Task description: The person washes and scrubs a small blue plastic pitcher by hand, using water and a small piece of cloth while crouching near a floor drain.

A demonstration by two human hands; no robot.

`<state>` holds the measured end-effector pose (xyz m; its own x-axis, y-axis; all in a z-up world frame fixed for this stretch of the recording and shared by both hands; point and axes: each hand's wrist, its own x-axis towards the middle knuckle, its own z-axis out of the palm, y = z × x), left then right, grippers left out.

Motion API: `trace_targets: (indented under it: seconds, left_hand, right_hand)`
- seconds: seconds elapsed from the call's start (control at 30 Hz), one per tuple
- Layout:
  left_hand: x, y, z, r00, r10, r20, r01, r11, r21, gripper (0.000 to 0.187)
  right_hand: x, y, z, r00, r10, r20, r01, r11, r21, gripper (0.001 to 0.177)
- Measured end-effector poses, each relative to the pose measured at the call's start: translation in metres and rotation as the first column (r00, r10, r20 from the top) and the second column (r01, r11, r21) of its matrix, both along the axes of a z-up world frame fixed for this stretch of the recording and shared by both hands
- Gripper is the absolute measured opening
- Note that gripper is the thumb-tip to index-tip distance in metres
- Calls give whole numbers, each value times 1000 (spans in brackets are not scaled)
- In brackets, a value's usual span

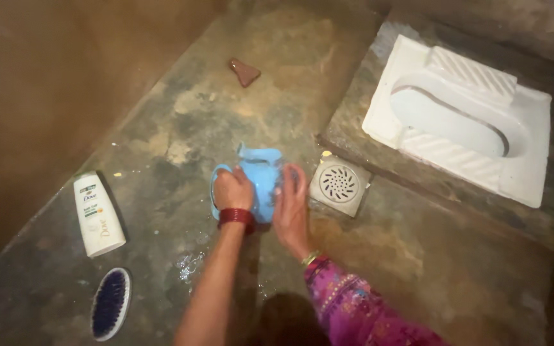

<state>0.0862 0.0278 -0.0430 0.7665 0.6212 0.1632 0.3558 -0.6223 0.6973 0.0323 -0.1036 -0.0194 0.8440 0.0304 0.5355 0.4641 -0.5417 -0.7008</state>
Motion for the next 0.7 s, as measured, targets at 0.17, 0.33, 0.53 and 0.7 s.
trace_targets:
  seconds: [0.17, 0.33, 0.53, 0.7]
  left_hand:
    - [-3, -17, 2, 963, -224, 147, 222, 975, 28, 34]
    - [25, -55, 43, 927, -358, -112, 356, 934, -39, 41]
    - [43, -87, 65, 765, -579, -284, 571, 812, -118, 68]
    - [41, -121, 65, 728, -604, -325, 623, 780, -56, 64]
  right_hand:
    - [22, -6, 26, 998, 12, 54, -8, 997, -77, 44]
    - [11, -39, 29, 996, -84, 3, 83, 996, 41, 45]
    - [45, -56, 39, 987, -151, 62, 154, 987, -41, 47]
    - [34, -72, 24, 925, -379, -1, 378, 924, -63, 27]
